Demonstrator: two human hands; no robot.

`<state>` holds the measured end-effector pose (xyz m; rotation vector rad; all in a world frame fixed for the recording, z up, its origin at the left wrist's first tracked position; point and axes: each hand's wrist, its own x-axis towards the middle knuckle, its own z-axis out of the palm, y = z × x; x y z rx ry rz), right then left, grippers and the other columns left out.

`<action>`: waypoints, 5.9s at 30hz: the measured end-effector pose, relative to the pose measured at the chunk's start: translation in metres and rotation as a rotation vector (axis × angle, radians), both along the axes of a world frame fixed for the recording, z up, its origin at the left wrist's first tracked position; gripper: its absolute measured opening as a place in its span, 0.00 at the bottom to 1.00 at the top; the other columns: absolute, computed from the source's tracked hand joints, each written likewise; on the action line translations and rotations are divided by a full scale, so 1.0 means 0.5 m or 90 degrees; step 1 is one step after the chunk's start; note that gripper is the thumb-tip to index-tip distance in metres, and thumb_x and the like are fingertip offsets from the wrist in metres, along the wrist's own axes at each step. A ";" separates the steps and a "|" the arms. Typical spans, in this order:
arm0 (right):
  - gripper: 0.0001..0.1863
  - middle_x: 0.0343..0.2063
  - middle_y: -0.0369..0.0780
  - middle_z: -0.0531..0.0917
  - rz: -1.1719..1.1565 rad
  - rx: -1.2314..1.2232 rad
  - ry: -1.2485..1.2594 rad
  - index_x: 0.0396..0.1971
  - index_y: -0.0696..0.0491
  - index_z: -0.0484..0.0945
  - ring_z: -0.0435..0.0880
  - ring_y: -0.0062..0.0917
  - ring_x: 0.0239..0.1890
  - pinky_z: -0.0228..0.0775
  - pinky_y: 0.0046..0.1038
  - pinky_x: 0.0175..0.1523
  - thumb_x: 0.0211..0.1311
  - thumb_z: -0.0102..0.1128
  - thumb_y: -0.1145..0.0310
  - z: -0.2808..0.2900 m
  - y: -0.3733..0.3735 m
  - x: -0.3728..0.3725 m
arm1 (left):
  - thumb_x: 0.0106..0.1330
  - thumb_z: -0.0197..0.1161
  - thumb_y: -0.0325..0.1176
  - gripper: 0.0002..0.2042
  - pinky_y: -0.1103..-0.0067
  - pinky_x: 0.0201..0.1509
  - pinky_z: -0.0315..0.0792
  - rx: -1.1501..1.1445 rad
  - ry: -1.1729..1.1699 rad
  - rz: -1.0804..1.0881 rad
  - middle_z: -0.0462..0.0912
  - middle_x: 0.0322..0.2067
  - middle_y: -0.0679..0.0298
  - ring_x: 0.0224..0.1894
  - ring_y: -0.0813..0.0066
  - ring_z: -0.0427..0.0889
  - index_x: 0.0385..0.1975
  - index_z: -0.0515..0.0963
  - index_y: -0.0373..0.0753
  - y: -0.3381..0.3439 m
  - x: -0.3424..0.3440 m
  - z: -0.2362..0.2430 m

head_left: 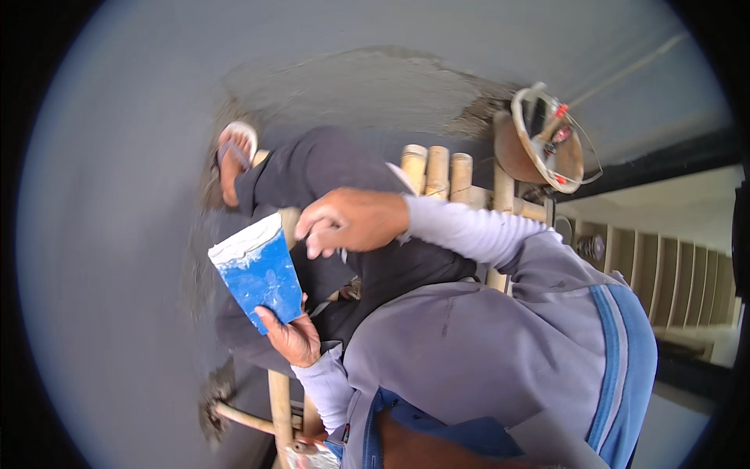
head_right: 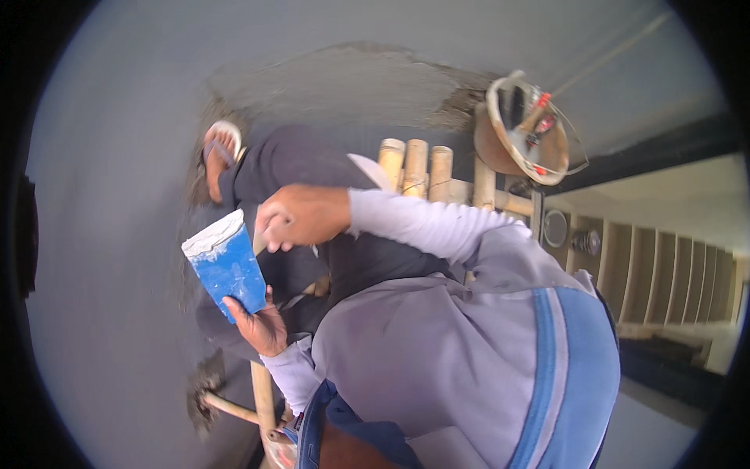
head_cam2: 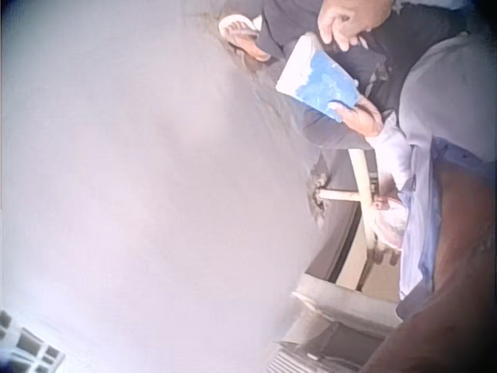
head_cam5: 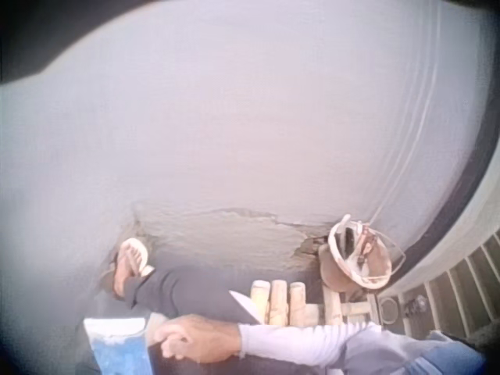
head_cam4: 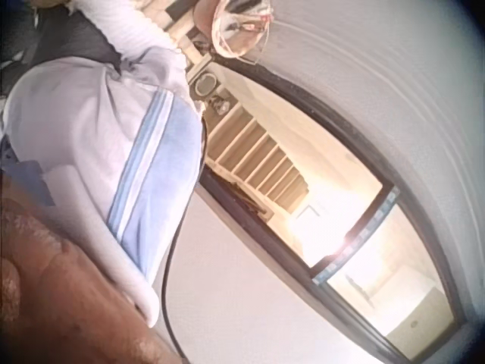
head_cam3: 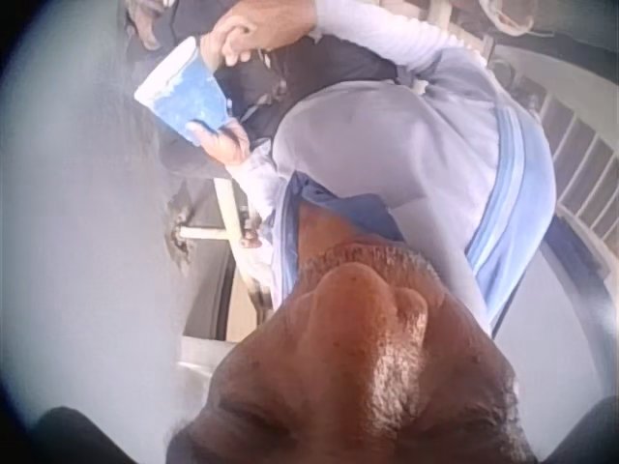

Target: The person applies plaster to a wall using a trowel and a hawk. They repeatedly scoop plaster from a bucket, transfer it to the hawk, and smooth it onto the wall surface while standing on a bamboo scaffold.

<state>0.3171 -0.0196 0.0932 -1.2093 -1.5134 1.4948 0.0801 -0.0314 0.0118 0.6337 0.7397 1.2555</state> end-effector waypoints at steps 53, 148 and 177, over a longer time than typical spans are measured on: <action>0.09 0.29 0.43 0.79 0.789 0.880 -0.355 0.33 0.53 0.74 0.80 0.38 0.35 0.71 0.38 0.35 0.49 0.54 0.74 0.062 -0.132 -0.809 | 0.63 0.57 0.44 0.20 0.68 0.40 0.76 0.067 -0.272 0.082 0.77 0.46 0.65 0.46 0.70 0.76 0.52 0.69 0.43 -0.124 -0.115 -0.076; 0.18 0.27 0.39 0.75 0.384 0.910 -0.041 0.33 0.55 0.76 0.73 0.33 0.27 0.62 0.31 0.32 0.35 0.64 0.78 0.078 0.034 -0.509 | 0.57 0.57 0.29 0.21 0.78 0.45 0.76 0.127 0.221 0.829 0.77 0.42 0.54 0.40 0.69 0.80 0.51 0.66 0.27 -0.562 -0.413 0.263; 0.24 0.22 0.30 0.72 -0.188 0.920 -0.190 0.41 0.44 0.81 0.69 0.22 0.24 0.58 0.25 0.33 0.38 0.59 0.79 0.069 0.086 -0.043 | 0.49 0.64 0.40 0.27 0.75 0.46 0.68 0.331 0.673 0.158 0.79 0.36 0.49 0.38 0.63 0.78 0.42 0.73 0.20 -0.158 -0.269 0.353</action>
